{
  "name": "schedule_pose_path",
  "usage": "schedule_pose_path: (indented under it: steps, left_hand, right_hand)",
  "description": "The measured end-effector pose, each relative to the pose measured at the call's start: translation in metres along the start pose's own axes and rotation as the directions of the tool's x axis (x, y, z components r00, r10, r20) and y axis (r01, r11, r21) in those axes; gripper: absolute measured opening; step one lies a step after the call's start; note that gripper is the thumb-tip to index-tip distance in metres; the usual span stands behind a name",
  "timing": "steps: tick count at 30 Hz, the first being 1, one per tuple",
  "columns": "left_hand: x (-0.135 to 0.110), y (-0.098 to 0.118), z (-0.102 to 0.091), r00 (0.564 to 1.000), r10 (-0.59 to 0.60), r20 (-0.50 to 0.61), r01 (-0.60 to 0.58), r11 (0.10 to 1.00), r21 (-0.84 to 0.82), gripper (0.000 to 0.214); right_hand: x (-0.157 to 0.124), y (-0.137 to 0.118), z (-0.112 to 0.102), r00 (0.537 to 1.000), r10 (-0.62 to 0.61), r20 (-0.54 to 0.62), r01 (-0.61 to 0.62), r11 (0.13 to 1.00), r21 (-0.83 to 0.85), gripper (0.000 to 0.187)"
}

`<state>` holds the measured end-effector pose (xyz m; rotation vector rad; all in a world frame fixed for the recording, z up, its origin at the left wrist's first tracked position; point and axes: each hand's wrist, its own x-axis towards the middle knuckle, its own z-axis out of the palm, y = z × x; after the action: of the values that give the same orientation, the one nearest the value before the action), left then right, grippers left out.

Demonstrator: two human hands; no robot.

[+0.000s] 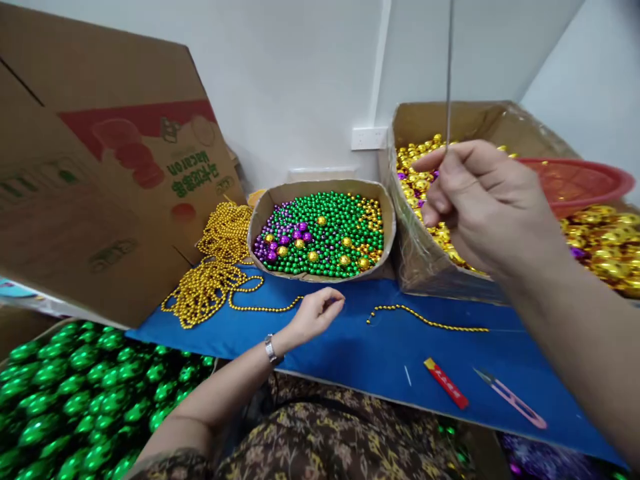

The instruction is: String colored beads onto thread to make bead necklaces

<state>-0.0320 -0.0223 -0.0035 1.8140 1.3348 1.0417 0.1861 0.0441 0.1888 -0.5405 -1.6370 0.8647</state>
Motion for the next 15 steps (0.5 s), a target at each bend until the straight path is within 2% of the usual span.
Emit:
schedule_pose_path:
  steps: [2,4,7,9,11,13,15]
  left_hand:
    - [0.008,-0.006,-0.028,0.996,0.051,-0.069,-0.040,0.987,0.156,0.024]
    - [0.025,-0.018,-0.062,0.983,0.102,-0.152,-0.042,0.933,0.356,0.025]
    - [0.059,-0.048,-0.111,0.961,0.125,-0.246,0.066,0.763,0.643,0.030]
    - [0.081,-0.068,-0.135,0.958,0.028,-0.284,0.200,0.643,0.739,0.041]
    - [0.099,-0.085,-0.149,0.940,-0.108,-0.324,0.327,0.562,0.760,0.054]
    - [0.113,-0.096,-0.155,0.903,-0.252,-0.348,0.429,0.534,0.728,0.063]
    - [0.122,-0.102,-0.152,0.877,-0.341,-0.338,0.478,0.543,0.690,0.066]
  right_hand:
    - [0.003,-0.003,0.002,1.000,-0.018,-0.003,0.018,1.000,-0.009,0.014]
    - [0.002,0.000,0.004,1.000,-0.009,-0.001,0.009,0.999,-0.053,0.015]
    - [-0.008,0.015,0.007,0.999,0.027,0.030,-0.022,0.985,-0.170,0.020]
    - [-0.017,0.028,0.009,0.996,0.068,0.062,-0.050,0.967,-0.250,0.024]
    - [-0.026,0.039,0.011,0.990,0.114,0.085,-0.084,0.949,-0.303,0.027]
    - [-0.034,0.047,0.013,0.984,0.152,0.090,-0.115,0.937,-0.330,0.027]
    - [-0.040,0.051,0.013,0.982,0.165,0.087,-0.127,0.932,-0.338,0.028]
